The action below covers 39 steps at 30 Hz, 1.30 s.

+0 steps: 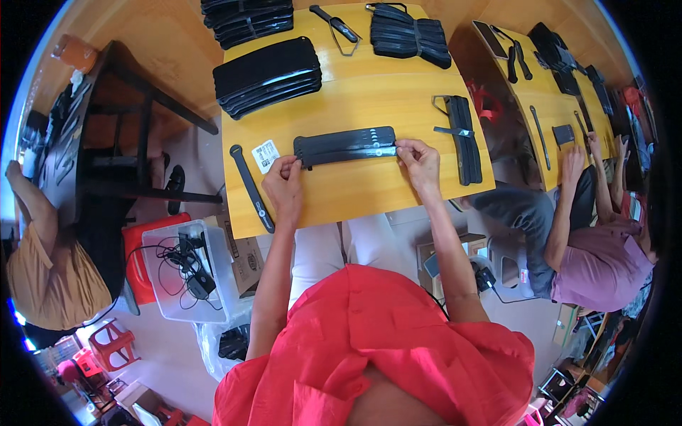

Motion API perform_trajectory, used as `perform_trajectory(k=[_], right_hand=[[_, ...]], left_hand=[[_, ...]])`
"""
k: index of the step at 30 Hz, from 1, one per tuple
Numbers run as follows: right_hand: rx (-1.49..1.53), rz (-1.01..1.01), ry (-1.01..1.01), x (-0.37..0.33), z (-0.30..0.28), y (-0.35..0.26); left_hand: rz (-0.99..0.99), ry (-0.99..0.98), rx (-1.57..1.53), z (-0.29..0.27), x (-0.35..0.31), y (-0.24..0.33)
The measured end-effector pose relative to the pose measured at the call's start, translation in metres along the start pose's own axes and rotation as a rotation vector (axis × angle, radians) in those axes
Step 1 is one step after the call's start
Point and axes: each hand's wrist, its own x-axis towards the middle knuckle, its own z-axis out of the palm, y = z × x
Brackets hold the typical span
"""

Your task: Attaching stickers to black straps and stacking them in a workshop.

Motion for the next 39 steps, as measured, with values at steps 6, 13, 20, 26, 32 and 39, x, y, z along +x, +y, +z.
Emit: perform_trajectory(k=[6, 13, 20, 26, 32, 39], right_hand=[[-0.037, -0.054, 0.093, -0.001, 0.005, 0.000], [-0.050, -0.077, 0.167, 0.000, 0.010, 0.005], [-0.130, -0.124, 0.159, 0.001, 0.011, 0.013], [-0.196, -0.164, 0.176, 0.000, 0.012, 0.011], [-0.200, -0.156, 0.177, 0.001, 0.011, 0.013], [-0.215, -0.146, 0.202, -0.001, 0.014, 0.007]], left_hand=[[-0.084, 0.012, -0.033, 0.003, 0.000, 0.003], [-0.006, 0.024, -0.018, 0.005, 0.001, -0.002], [-0.013, 0.022, -0.014, 0.005, 0.001, -0.002], [-0.012, 0.025, 0.001, 0.005, 0.000, -0.001], [-0.014, 0.026, 0.012, 0.006, 0.001, -0.004], [0.006, 0.032, 0.036, 0.006, 0.000, -0.004]])
